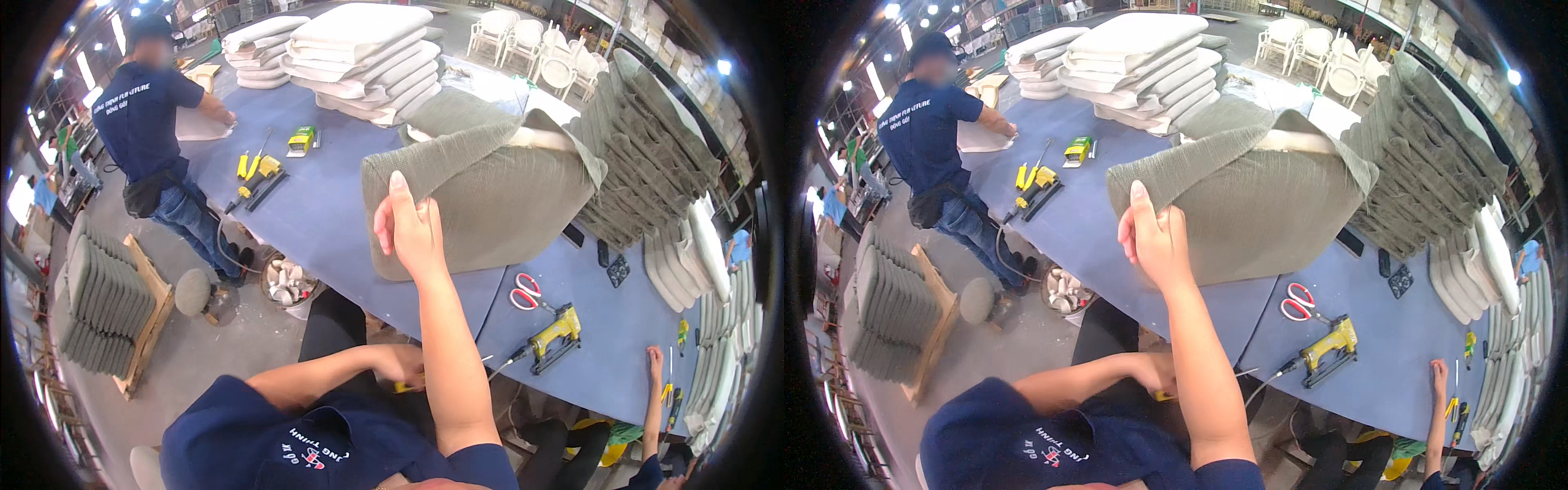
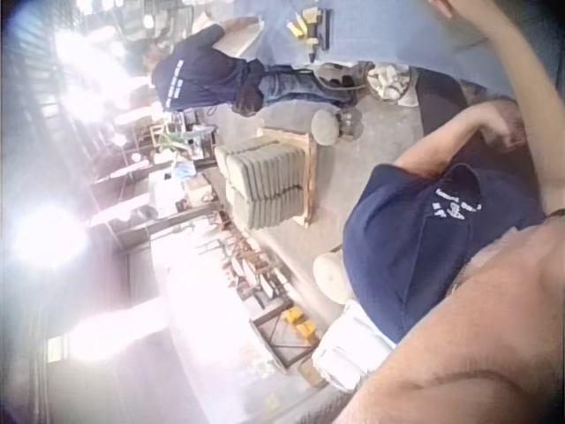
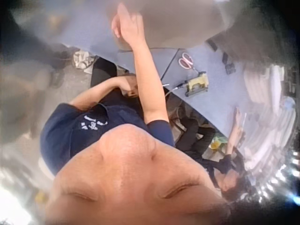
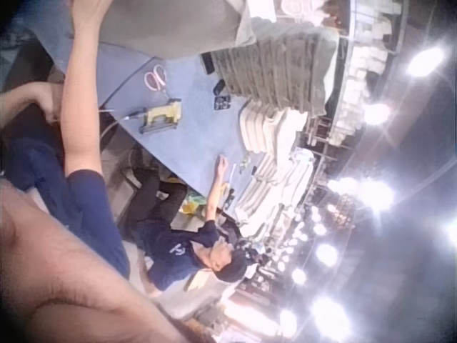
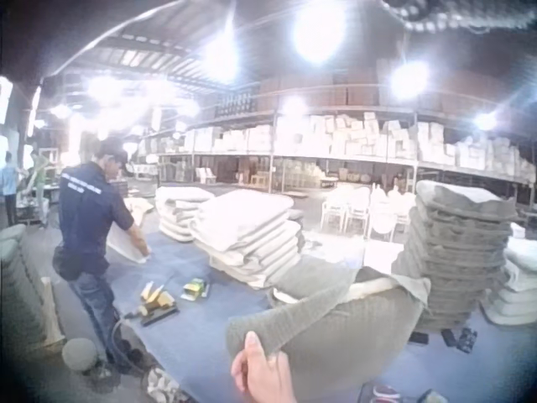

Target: The person covers a cushion with green fabric, smooths it, and secures it using a staple gun. They trim excess fabric with a seam ripper and scissors, then continue stapling the fabric around the edges. The finished cushion is placed on a stack of completed cushions.

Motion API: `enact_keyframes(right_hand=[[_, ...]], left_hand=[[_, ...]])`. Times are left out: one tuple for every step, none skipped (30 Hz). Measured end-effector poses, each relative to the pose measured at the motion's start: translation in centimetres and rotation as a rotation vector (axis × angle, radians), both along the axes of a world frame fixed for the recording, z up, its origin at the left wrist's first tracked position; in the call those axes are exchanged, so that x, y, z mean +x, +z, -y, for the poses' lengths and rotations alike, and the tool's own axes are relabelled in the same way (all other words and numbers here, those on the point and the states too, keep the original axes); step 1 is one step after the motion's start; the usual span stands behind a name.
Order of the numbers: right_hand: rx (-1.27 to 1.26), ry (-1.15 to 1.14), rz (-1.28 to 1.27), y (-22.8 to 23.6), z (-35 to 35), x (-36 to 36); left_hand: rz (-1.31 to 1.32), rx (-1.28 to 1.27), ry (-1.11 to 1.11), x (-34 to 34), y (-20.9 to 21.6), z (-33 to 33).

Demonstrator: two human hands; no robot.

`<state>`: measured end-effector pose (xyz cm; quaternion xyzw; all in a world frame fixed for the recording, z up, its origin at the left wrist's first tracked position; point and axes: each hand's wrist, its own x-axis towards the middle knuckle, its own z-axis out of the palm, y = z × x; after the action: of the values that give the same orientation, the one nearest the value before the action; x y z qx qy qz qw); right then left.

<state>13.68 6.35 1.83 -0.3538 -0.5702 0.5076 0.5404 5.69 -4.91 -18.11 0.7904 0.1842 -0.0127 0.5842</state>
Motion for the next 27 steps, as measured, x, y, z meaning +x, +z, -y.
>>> enact_keyframes(right_hand=[[-0.031,0.001,-0.030,-0.1,-0.5,-0.2],[-0.034,0.009,-0.038,0.0,-0.9,-0.5],[-0.041,0.023,-0.055,0.2,-1.1,-0.9],[-0.050,0.025,-0.064,0.2,-1.4,-1.0],[-0.041,0.040,-0.080,0.2,-1.7,-1.2],[-0.036,0.051,-0.094,0.1,-1.9,-1.3],[-0.026,0.052,-0.101,0.1,-2.2,-1.1],[-0.032,0.033,-0.097,0.1,-2.4,-1.1],[-0.039,0.023,-0.095,0.2,-2.4,-1.4],[-0.052,0.012,-0.090,0.1,-2.2,-1.5],[-0.055,0.006,-0.086,0.0,-2.0,-1.5],[-0.054,0.010,-0.087,0.1,-1.9,-1.5],[-0.045,-0.002,-0.074,0.3,-1.9,-1.3],[-0.052,0.004,-0.078,0.0,-1.8,-1.3],[-0.057,0.000,-0.073,-0.3,-1.6,-0.9],[-0.058,0.001,-0.078,-0.2,-1.4,-0.8],[-0.049,-0.011,-0.066,-0.2,-1.3,-0.6],[-0.043,-0.018,-0.065,0.0,-0.9,-0.7],[-0.040,-0.030,-0.057,-0.1,-0.6,-0.8],[-0.031,-0.036,-0.047,-0.1,-0.4,-0.5],[-0.024,-0.033,-0.040,-0.3,-0.4,-0.5],[-0.016,-0.024,-0.033,-0.3,-0.3,-0.7],[-0.009,-0.020,-0.039,-0.3,-0.3,-0.8],[0.000,-0.014,-0.047,-0.1,-0.3,-0.8],[0.007,-0.005,-0.056,-0.1,-0.3,-0.9],[-0.003,-0.012,-0.038,0.0,-0.2,-1.0],[-0.011,-0.025,-0.020,0.2,-0.3,-0.9]], left_hand=[[-0.143,0.030,-0.078,-2.5,1.8,0.4],[-0.229,-0.008,0.006,-5.9,2.5,1.5],[-0.301,-0.028,0.037,-9.1,2.8,2.1],[-0.367,-0.049,0.057,-11.9,3.1,2.5],[-0.365,-0.033,0.176,-14.7,2.7,3.4],[-0.360,-0.016,0.291,-17.1,2.2,4.3],[-0.333,-0.092,0.409,-18.2,3.0,4.5],[-0.333,-0.120,0.506,-19.4,4.0,4.6],[-0.330,-0.157,0.623,-20.0,6.2,4.5],[-0.325,-0.200,0.739,-20.5,8.2,4.2],[-0.250,-0.119,0.795,-21.3,9.4,3.5],[-0.177,-0.032,0.860,-21.8,11.1,2.6],[-0.090,-0.008,0.903,-21.4,13.1,0.8],[-0.021,0.014,0.955,-21.2,15.7,-0.4],[0.076,0.030,0.981,-20.6,17.9,-1.8],[0.165,0.054,1.008,-20.1,20.4,-3.1],[0.244,0.144,1.013,-19.7,22.1,-4.8],[0.312,0.238,1.020,-19.3,24.2,-6.3],[0.330,0.285,0.992,-18.9,26.4,-7.9],[0.351,0.330,0.958,-18.2,28.8,-9.7],[0.310,0.405,0.900,-17.6,31.1,-11.4],[0.269,0.480,0.846,-17.2,33.3,-13.0],[0.209,0.569,0.829,-16.7,35.1,-14.5],[0.147,0.660,0.812,-16.2,36.7,-15.8],[0.154,0.703,0.843,-15.9,37.8,-17.0],[0.165,0.744,0.869,-15.5,38.5,-18.1],[0.180,0.786,0.890,-14.6,38.9,-18.8]])
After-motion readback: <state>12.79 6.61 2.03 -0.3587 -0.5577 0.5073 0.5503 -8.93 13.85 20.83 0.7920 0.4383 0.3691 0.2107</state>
